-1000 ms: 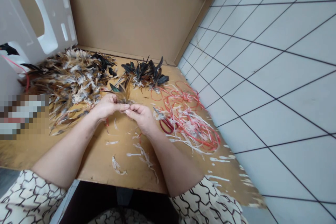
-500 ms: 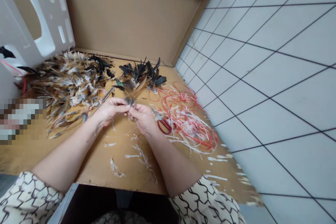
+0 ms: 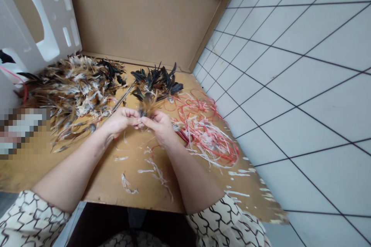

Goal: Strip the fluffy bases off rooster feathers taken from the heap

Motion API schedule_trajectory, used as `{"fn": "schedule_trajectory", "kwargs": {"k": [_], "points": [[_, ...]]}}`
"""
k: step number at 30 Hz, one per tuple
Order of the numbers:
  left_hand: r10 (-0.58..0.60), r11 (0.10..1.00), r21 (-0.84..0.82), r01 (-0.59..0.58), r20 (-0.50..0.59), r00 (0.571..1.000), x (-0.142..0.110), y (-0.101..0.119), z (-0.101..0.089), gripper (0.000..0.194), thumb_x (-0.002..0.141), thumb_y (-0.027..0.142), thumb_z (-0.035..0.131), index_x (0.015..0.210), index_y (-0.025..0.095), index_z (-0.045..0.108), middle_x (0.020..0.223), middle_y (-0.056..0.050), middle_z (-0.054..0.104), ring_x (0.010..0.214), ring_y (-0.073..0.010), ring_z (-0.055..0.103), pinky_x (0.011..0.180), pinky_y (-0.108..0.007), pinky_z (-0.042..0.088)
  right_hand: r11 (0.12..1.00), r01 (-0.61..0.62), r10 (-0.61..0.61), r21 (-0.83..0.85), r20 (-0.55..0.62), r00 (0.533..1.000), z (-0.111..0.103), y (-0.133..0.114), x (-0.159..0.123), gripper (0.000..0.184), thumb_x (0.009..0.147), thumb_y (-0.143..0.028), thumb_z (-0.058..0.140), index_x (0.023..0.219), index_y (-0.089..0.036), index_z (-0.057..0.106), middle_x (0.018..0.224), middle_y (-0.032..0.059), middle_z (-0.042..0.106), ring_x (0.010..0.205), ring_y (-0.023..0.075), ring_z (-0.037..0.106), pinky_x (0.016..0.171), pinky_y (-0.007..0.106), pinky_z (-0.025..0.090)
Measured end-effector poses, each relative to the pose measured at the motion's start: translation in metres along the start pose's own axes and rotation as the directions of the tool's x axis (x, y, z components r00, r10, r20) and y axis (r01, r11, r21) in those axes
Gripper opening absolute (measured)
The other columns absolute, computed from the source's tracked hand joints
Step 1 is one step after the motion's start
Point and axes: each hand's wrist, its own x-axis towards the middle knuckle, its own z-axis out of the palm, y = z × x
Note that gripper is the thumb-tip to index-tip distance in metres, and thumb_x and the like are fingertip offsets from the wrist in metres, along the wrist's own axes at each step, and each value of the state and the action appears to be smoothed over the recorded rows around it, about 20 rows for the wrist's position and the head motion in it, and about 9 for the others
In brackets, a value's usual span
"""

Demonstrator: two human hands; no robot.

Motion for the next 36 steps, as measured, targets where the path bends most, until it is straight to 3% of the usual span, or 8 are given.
{"fn": "schedule_trajectory", "kwargs": {"k": [5,13,19,24,27,30,33,36], "points": [[-0.090,0.996,0.000,0.090,0.077,0.993,-0.001,-0.002,-0.001,0.023,0.042,0.023,0.082,0.052,0.011,0.065,0.049,-0.003,0.062,0.047,-0.0094,0.053,0.051,-0.023,0.042,0.999,-0.004,0.006,-0.042,0.034,0.999,0.001,0.000,0.000,0.032,0.055,-0.044,0.075,0.060,-0.016,0.061,0.054,-0.0020,0.060,0.050,0.0104,0.054,0.057,0.027,0.047],[-0.134,0.990,-0.041,0.132,-0.052,0.990,0.001,-0.005,0.005,0.018,0.046,0.018,0.080,0.055,0.011,0.066,0.050,-0.002,0.062,0.046,-0.0081,0.052,0.051,-0.022,0.043,0.989,0.072,-0.099,-0.132,-0.207,0.973,-0.005,0.009,0.004,0.023,0.055,-0.038,0.073,0.057,-0.017,0.062,0.057,-0.0015,0.062,0.056,0.0117,0.054,0.065,0.028,0.046],[0.051,0.984,0.177,-0.026,-0.141,0.989,-0.001,-0.008,0.015,0.017,0.053,0.025,0.074,0.053,0.013,0.062,0.047,0.002,0.055,0.045,-0.0071,0.043,0.050,-0.022,0.036,0.991,0.099,-0.118,-0.084,-0.253,0.960,-0.004,0.009,0.005,0.020,0.054,-0.035,0.072,0.054,-0.018,0.062,0.053,-0.0028,0.058,0.053,0.0104,0.051,0.062,0.027,0.044],[0.252,0.855,0.497,-0.145,-0.154,0.955,-0.005,-0.010,0.022,0.017,0.067,0.024,0.058,0.053,0.014,0.059,0.045,0.006,0.043,0.048,-0.0072,0.036,0.051,-0.021,0.030,0.996,0.077,-0.087,-0.045,-0.284,0.955,0.001,0.006,0.003,0.023,0.055,-0.036,0.070,0.051,-0.017,0.058,0.051,-0.0031,0.056,0.050,0.0092,0.047,0.059,0.026,0.042],[0.302,0.814,0.558,-0.160,-0.172,0.938,-0.006,-0.010,0.024,0.017,0.069,0.020,0.053,0.054,0.014,0.058,0.045,0.006,0.043,0.049,-0.0077,0.036,0.051,-0.021,0.029,0.994,0.071,-0.091,-0.078,-0.296,0.951,0.003,0.006,0.002,0.027,0.058,-0.039,0.069,0.051,-0.017,0.056,0.053,-0.0028,0.055,0.052,0.0089,0.046,0.060,0.026,0.041],[0.262,0.864,0.485,-0.137,-0.200,0.944,-0.005,-0.009,0.021,0.015,0.067,0.020,0.056,0.053,0.014,0.059,0.045,0.006,0.045,0.047,-0.0070,0.035,0.049,-0.021,0.028,0.988,0.046,-0.081,-0.144,-0.248,0.965,0.004,0.005,0.002,0.025,0.061,-0.039,0.065,0.055,-0.016,0.056,0.056,-0.0022,0.056,0.054,0.0090,0.047,0.060,0.026,0.041],[0.189,0.947,0.304,-0.103,-0.268,0.945,-0.003,-0.007,0.016,0.013,0.062,0.020,0.063,0.051,0.014,0.059,0.044,0.005,0.049,0.045,-0.0066,0.037,0.047,-0.020,0.029,0.960,0.015,-0.068,-0.279,-0.180,0.981,-0.005,-0.004,0.004,0.015,0.058,-0.028,0.067,0.063,-0.017,0.058,0.058,-0.0027,0.056,0.054,0.0095,0.050,0.060,0.025,0.043],[0.099,0.992,0.109,-0.067,-0.328,0.939,-0.002,-0.005,0.014,0.009,0.056,0.016,0.069,0.051,0.014,0.061,0.046,0.002,0.056,0.045,-0.0073,0.044,0.048,-0.020,0.034,0.839,0.001,-0.157,-0.544,-0.240,0.958,-0.032,-0.022,0.007,0.014,0.059,-0.015,0.063,0.072,-0.018,0.061,0.063,-0.0022,0.059,0.058,0.0109,0.052,0.064,0.027,0.045]]}}
